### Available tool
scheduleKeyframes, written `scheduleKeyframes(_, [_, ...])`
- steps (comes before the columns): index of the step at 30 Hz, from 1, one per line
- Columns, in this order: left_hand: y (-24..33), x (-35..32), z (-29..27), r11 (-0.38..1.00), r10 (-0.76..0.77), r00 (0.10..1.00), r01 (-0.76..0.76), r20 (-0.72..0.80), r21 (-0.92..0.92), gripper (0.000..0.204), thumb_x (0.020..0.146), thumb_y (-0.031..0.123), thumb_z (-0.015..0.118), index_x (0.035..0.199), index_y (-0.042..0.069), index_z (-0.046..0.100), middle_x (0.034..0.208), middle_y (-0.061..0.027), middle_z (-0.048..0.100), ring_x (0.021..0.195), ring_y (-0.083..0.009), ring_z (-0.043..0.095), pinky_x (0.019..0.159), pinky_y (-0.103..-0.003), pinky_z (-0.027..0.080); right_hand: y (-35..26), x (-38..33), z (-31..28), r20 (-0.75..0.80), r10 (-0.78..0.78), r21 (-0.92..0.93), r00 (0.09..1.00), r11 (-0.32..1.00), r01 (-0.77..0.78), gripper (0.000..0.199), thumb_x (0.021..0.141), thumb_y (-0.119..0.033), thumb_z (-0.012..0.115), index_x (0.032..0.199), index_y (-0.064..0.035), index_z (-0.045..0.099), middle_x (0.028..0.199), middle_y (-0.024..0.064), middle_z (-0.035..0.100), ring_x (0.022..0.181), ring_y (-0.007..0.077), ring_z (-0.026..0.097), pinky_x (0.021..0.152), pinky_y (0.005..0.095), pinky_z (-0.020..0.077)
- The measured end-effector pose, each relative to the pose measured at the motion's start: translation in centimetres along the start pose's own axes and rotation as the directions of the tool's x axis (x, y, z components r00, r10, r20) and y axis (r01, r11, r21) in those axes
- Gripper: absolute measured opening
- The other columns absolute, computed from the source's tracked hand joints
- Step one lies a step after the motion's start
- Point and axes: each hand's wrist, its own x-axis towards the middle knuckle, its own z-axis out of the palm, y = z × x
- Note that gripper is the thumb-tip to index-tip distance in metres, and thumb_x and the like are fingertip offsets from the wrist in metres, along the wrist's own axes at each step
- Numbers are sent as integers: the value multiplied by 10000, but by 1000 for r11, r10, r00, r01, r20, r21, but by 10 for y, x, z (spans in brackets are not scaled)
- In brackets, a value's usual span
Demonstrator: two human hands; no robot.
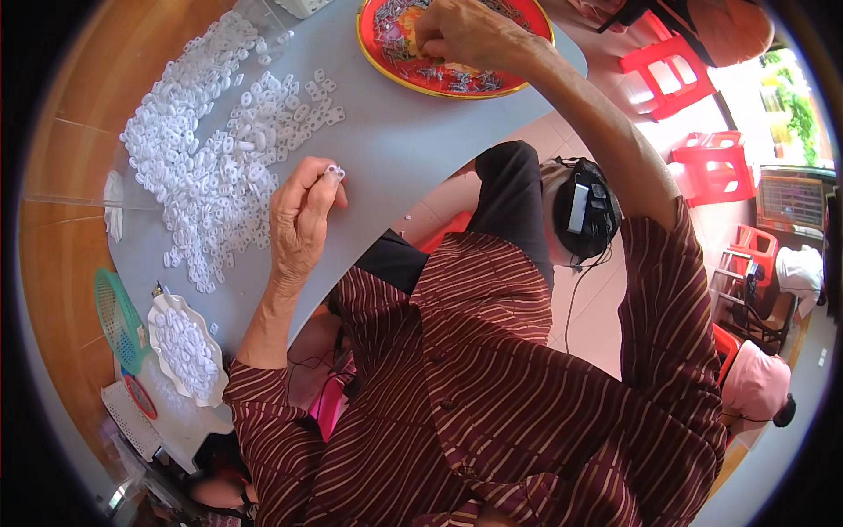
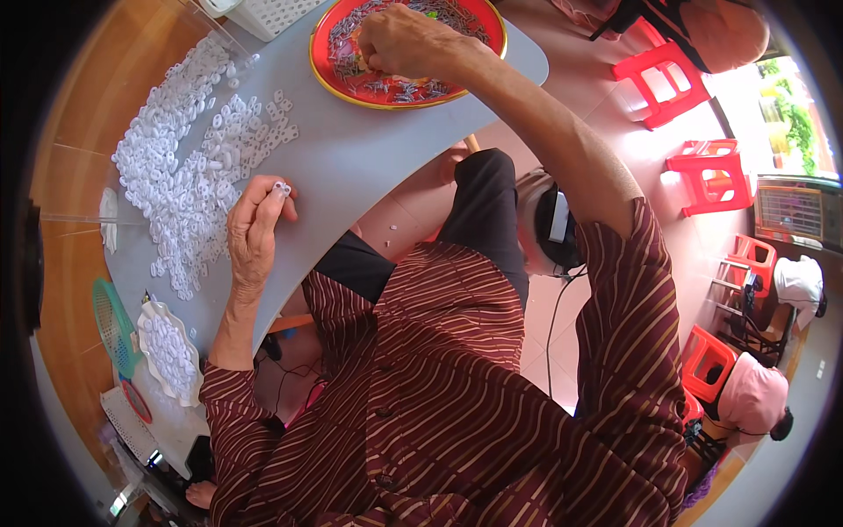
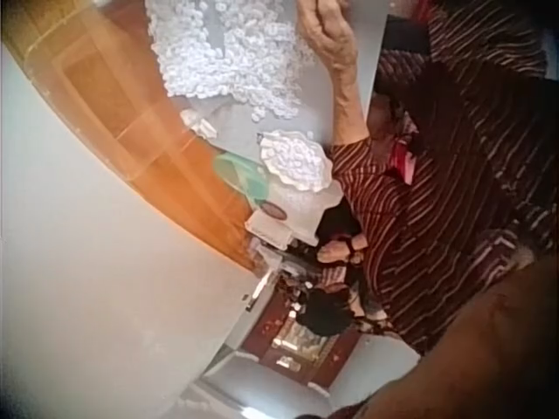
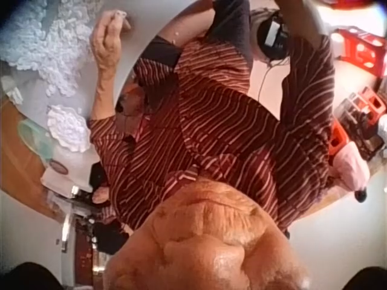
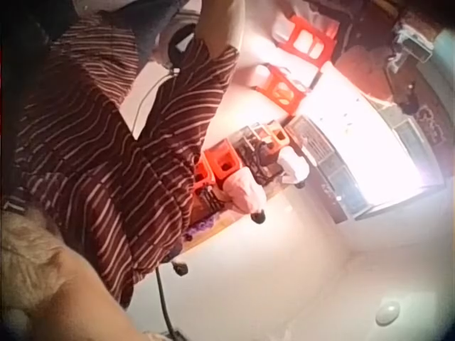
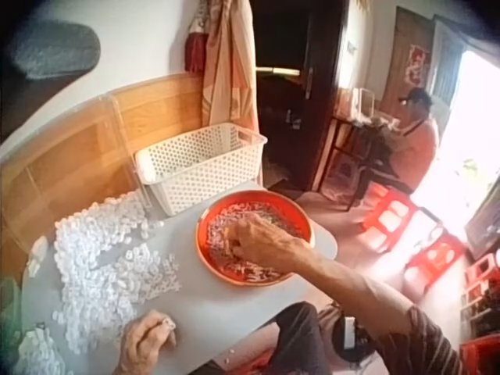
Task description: The person is manually assembling small white plastic components by fitting smaller pieces into them on a work table.
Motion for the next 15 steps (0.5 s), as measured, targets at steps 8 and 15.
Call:
scheduleKeyframes(8, [6,3,4,1000,20,1000,-20,11,4,201,905,166,471,844,7,576,657,-26,528,639,-81,473,626,-234,375,7,2,0,141,59,-124,988,991,-41,183,842,-101,492,872,25,622,836,187,638,792,309,624,734,409,491])
scheduleKeyframes(15, [0,0,-1,998,50,998,-49,-36,27,173,895,166,500,842,14,564,613,-40,518,574,-106,480,555,-259,385,-17,12,-11,116,-2,-258,993,966,32,131,787,-76,565,826,23,643,776,176,643,757,288,646,672,365,520])
